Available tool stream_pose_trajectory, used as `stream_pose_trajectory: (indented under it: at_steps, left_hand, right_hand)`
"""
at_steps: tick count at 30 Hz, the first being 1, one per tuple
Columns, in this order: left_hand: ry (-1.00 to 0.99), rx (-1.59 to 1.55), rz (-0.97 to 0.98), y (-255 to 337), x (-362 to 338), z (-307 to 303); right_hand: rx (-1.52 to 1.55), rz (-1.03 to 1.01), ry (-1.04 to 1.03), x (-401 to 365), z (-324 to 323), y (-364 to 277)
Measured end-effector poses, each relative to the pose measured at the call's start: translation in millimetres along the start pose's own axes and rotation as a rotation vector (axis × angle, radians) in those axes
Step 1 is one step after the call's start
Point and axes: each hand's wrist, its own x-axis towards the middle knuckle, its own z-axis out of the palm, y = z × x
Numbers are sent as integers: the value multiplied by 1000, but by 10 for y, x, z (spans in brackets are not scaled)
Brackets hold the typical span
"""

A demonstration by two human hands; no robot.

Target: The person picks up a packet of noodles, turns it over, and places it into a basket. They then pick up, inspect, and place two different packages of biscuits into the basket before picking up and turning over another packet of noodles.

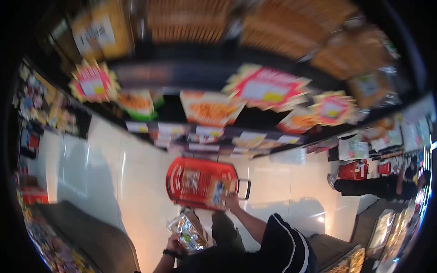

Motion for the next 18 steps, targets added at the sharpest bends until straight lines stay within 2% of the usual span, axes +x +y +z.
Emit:
stream_pose_trajectory:
  at_steps: [1,3,4,6,8,11,13,15,16,17,18]
  left_hand:
    - [-38,-13,-14,59,-58,99]
    - [-107,7,-7,217,-126,338]
    - [-175,-6,-67,340,-290,599]
    - [-218,145,41,578,-559,1124]
    - [-274,222,91,780,-877,1465]
    - [-345,257,73,1076,-865,1577]
    - [-432,218,77,1244,-985,1753]
    - [-450,219,134,1357,-1066,1873]
    - [-455,217,152,1400,-1087,1900]
    - [-457,214,167,1428,-1099,1909]
    - [-458,216,189,1439,-1090,1901]
  right_hand:
    - [41,3,-52,-68,-174,35]
    - [8,-4,-6,-566,-467,-317]
    - [24,-5,-26,-788,-614,-527]
    - [37,27,-73,-1305,-866,-822]
    - [226,-48,-41,-1837,-996,-1050]
    - [404,-99,-7,-2253,-1142,-1227]
    - [431,-240,-21,-2644,-1251,-1642]
    - [240,-490,-51,-2834,-1454,-2128]
    - [114,-548,-8,-3085,-1537,-2552]
    - [127,-721,-132,-3439,-1593,-3038]
    - [-51,-906,-128,-3432,-1719,-3329]
